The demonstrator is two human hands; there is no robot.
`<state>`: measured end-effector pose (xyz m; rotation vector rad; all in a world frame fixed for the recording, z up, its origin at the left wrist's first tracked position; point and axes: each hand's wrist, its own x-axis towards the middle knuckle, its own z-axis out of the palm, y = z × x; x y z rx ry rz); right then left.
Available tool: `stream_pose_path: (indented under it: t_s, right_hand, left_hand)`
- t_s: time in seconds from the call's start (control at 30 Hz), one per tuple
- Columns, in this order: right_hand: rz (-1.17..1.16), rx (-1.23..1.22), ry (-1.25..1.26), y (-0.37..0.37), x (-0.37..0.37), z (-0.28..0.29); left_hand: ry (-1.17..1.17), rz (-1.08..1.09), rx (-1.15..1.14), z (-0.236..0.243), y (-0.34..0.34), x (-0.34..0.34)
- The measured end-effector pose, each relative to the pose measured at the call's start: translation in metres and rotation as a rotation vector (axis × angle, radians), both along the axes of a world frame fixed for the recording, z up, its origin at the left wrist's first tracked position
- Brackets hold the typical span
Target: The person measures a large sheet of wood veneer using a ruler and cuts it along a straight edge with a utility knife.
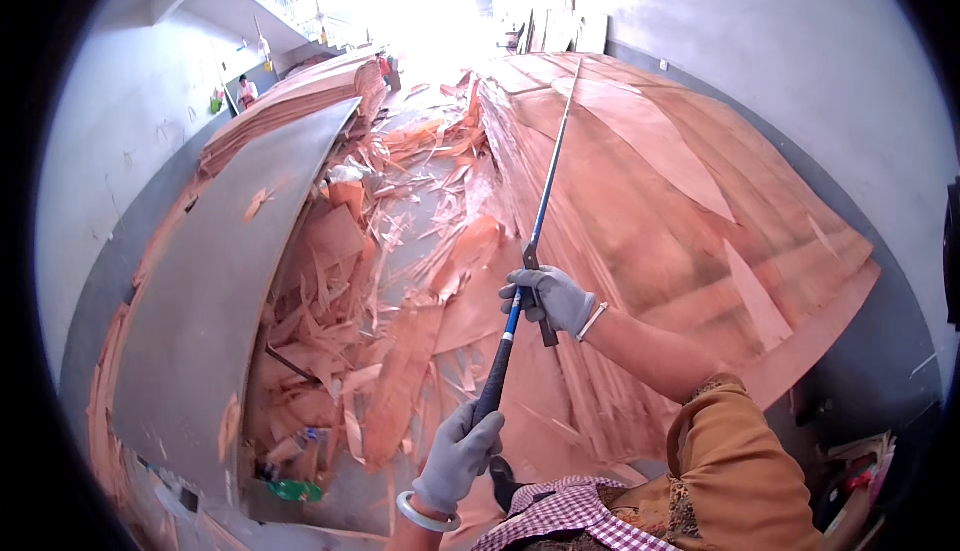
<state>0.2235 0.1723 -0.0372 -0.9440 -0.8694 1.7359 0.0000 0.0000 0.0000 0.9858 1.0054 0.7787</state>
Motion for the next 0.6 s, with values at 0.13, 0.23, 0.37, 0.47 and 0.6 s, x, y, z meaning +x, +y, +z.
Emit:
stream_pose_path:
  t_s: [0.13, 0.23, 0.37, 0.47, 0.6]
  right_hand:
    - [0.001, 0.013, -0.055, 0.069, -0.029, -0.004]
    - [-0.042, 0.085, -0.004, 0.163, -0.071, 0.020]
    - [0.108, 0.061, -0.229, 0.207, -0.119, -0.014]
    - [0.152, 0.064, -0.160, 0.209, -0.172, -0.022]
    - [0.165, 0.062, -0.118, 0.226, -0.213, -0.029]
  left_hand:
    - [-0.106, 0.056, 0.002, -0.001, 0.060, -0.024]
    - [-0.064, 0.132, 0.171, 0.000, 0.139, -0.046]
    - [0.064, 0.172, 0.300, -0.064, 0.173, -0.080]
    - [0.216, 0.169, 0.350, -0.086, 0.175, -0.127]
    - [0.256, 0.070, 0.189, -0.059, 0.187, -0.185]
